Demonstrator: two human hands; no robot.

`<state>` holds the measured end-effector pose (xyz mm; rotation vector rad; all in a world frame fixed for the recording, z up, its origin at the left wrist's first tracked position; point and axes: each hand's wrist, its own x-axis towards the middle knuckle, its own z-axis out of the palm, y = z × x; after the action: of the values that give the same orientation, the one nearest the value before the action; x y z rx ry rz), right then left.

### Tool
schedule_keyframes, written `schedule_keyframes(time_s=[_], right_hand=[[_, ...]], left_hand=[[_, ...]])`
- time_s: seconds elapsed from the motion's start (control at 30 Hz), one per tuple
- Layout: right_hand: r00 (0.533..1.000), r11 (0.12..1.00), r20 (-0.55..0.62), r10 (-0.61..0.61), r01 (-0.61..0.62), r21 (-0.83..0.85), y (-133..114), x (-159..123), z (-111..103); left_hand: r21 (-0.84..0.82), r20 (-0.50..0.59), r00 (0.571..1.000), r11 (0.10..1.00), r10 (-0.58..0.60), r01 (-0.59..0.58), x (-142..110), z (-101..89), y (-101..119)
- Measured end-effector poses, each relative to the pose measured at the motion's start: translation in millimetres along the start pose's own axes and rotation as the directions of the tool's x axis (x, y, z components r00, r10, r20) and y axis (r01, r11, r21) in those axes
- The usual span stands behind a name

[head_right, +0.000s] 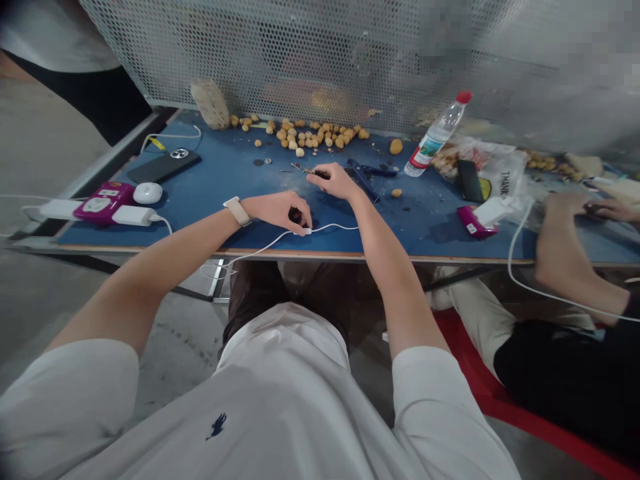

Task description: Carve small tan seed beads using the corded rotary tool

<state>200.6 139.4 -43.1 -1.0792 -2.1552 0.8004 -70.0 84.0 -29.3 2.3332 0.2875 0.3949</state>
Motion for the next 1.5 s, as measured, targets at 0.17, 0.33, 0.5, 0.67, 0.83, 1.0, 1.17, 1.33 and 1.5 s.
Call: schedule_keyframes(time_s=[0.17,0.33,0.5,0.67,0.83,1.0,1.17,1.33,1.5], right_hand=[[1.000,1.000,0.004,0.001,-0.001,-0.014,-1.6,-1.4,-0.9],[1.000,0.998,0.004,0.016,-0.016,-0.053,-0.8,-0.3,-0.8],[0.999,0.991,-0.040,0.002,-0.007,-0.132,3.3,2.5,-1.1],[0.987,0.981,-0.146,-0.060,0.032,-0.193,10.5,4.2,-5.3],[0.978,0.971,-0.193,-0.079,0.032,-0.237,16.9,4.9,-8.3],[0.986,0.959,-0.155,-0.065,0.019,-0.282,21.9,6.3,-8.5],[1.000,0.949,-0.007,-0.020,0.016,-0.316,22.7,4.7,-7.4],[0.999,0.925,0.026,0.021,-0.010,-0.380,12.2,-2.4,-4.0],[0.988,0.845,0.126,0.088,-0.007,-0.534,-11.2,4.7,-6.5]], left_hand=[[0.053,0.016,0.999,0.998,0.032,-0.033,-0.4,0.7,0.7],[0.157,-0.055,0.995,0.985,0.079,-0.070,-2.0,-2.8,-8.2],[0.287,-0.110,0.989,0.956,0.101,-0.065,-2.0,-6.3,-18.8],[0.294,-0.119,0.988,0.954,0.098,-0.059,-2.4,-7.1,-21.0],[0.266,-0.132,0.986,0.962,0.103,-0.065,-2.6,-5.6,-19.8],[0.289,-0.154,0.985,0.957,0.071,-0.024,-5.3,-8.0,-19.2],[0.404,-0.283,0.959,0.908,0.012,0.108,-7.4,-18.8,-23.6],[0.430,-0.591,0.735,0.640,-0.333,0.636,-25.8,-54.0,-14.6],[0.225,-0.675,0.429,0.387,-0.600,0.894,-102.9,-127.0,-23.6]])
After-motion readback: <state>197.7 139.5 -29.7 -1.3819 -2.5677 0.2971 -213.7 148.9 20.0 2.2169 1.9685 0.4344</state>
